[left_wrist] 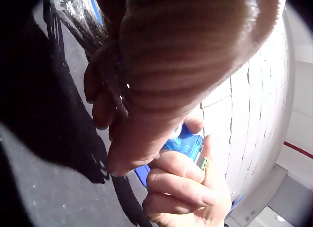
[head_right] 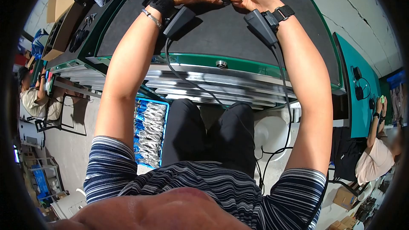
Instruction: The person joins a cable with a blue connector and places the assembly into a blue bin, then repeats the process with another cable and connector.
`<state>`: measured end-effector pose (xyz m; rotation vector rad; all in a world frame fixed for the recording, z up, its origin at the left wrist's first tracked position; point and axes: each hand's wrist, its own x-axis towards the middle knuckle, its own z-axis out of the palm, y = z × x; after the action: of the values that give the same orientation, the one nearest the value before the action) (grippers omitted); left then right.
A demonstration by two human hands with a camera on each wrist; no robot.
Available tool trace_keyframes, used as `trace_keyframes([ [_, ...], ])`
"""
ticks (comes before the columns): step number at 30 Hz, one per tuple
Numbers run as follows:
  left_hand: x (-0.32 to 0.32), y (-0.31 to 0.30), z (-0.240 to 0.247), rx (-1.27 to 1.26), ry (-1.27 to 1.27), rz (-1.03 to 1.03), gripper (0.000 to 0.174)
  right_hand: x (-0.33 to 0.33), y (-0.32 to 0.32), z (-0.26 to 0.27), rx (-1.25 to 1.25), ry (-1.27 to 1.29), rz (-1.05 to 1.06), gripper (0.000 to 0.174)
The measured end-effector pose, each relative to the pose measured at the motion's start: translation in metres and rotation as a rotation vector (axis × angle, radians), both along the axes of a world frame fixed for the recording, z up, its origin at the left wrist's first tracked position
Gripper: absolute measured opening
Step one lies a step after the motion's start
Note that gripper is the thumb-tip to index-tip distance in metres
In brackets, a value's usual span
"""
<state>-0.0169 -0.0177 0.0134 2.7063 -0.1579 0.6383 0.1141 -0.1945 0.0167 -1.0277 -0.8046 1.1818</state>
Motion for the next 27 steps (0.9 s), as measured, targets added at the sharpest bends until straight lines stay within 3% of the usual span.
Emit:
trace_keyframes([
  [12, 0.000, -0.004, 0.002, -0.087, -0.066, 0.037, 0.041, -0.002, 0.005, -0.001, 0.057, -0.086, -0.082, 0.070],
  [25, -0.005, -0.006, 0.007, -0.096, -0.178, 0.055, 0.050, -0.002, 0.004, 0.003, 0.074, -0.071, -0.064, 0.069],
  [27, -0.008, -0.008, 0.012, -0.170, -0.036, 0.052, 0.049, -0.003, 0.002, 0.004, 0.079, -0.097, -0.039, 0.069],
])
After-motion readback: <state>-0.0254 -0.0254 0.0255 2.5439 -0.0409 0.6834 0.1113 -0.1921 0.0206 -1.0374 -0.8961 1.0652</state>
